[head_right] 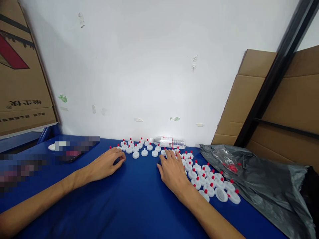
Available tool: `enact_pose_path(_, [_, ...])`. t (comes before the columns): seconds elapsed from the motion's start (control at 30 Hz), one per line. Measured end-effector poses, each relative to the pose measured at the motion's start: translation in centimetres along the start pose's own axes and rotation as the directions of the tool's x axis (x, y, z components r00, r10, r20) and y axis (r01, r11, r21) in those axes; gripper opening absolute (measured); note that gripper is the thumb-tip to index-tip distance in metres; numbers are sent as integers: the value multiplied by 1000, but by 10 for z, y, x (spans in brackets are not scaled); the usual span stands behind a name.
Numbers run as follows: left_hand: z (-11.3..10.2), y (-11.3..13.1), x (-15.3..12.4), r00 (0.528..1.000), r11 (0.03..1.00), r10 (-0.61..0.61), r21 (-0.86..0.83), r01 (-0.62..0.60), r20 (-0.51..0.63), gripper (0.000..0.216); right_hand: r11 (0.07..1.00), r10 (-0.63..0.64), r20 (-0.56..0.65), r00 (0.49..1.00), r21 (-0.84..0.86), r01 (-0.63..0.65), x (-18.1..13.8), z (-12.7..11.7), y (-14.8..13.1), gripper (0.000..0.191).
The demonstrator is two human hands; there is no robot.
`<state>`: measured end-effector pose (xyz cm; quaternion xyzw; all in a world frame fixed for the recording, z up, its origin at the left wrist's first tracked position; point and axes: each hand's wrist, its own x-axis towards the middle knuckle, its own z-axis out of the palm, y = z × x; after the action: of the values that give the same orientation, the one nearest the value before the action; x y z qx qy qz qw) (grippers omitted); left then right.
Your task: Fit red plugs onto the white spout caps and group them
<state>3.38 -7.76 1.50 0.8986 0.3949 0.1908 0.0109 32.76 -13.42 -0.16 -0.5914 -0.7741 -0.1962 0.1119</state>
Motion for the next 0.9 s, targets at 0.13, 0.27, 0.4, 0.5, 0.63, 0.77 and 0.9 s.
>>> enact_pose_path(0.13, [0,2,1,1000,1000,9,-4,-9,-5,23,997,-65,-40,997,33,66,9,4,-4,55])
enact_pose_path(0.27, [0,3,2,1000,1000,18,-4,-19,-14,24,983,-175,18,984,67,173,17,10,-8,62])
enact_pose_path(0.4, [0,4,2,999,1000,29,-2,-29,-22,23,969,-230,32,973,100,226,13,2,-11,54])
enact_pose_path(0.5, [0,4,1,999,1000,29,-2,-29,-32,22,958,-258,-12,966,124,257,6,-7,-14,46])
enact_pose_path(0.63, [0,6,0,999,1000,28,1,-28,-40,23,974,-196,-51,979,106,201,3,-7,-17,50])
enact_pose_path(0.77, [1,8,0,999,999,36,1,-36,-36,21,980,-169,14,985,112,167,6,3,-17,53])
enact_pose_path(0.9, [3,7,0,998,999,42,-7,-42,-45,17,957,-241,-8,971,167,239,7,1,-15,48])
